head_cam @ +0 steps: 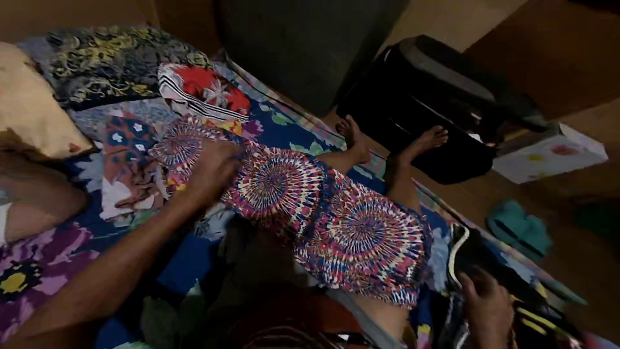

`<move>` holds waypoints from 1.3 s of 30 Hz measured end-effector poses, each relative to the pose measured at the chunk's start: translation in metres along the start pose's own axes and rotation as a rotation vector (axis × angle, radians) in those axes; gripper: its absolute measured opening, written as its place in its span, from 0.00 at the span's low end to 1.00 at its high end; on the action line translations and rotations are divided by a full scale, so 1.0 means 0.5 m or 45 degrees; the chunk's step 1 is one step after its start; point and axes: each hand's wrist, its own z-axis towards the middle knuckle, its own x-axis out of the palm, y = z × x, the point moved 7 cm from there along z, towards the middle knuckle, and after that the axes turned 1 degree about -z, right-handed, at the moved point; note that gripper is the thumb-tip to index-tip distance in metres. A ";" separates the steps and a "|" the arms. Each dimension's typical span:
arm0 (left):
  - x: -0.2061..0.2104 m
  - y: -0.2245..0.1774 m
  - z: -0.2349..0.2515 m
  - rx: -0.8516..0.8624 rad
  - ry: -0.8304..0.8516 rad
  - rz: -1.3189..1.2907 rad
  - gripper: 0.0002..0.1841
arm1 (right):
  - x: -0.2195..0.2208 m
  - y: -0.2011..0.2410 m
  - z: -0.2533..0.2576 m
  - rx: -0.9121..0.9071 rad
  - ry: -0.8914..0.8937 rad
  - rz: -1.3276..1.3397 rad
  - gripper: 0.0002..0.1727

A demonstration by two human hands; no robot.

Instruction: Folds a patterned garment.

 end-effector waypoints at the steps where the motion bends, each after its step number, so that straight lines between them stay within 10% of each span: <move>1: 0.066 -0.060 -0.030 0.221 0.095 -0.042 0.14 | -0.001 0.062 -0.010 -0.158 -0.062 -0.054 0.27; 6: 0.205 -0.177 -0.145 0.638 0.253 -0.047 0.11 | 0.114 0.312 -0.132 -0.899 0.007 -0.128 0.21; 16: -0.106 0.264 -0.076 -0.792 -0.220 0.328 0.26 | 0.263 0.425 -0.264 -1.621 0.272 -0.353 0.20; 27: -0.113 0.373 -0.089 -1.306 -0.067 0.057 0.26 | 0.297 0.430 -0.277 -1.626 0.285 -0.593 0.15; 39: -0.161 0.379 -0.075 -1.288 -0.360 -0.335 0.23 | 0.293 0.421 -0.263 -1.574 0.223 -0.400 0.07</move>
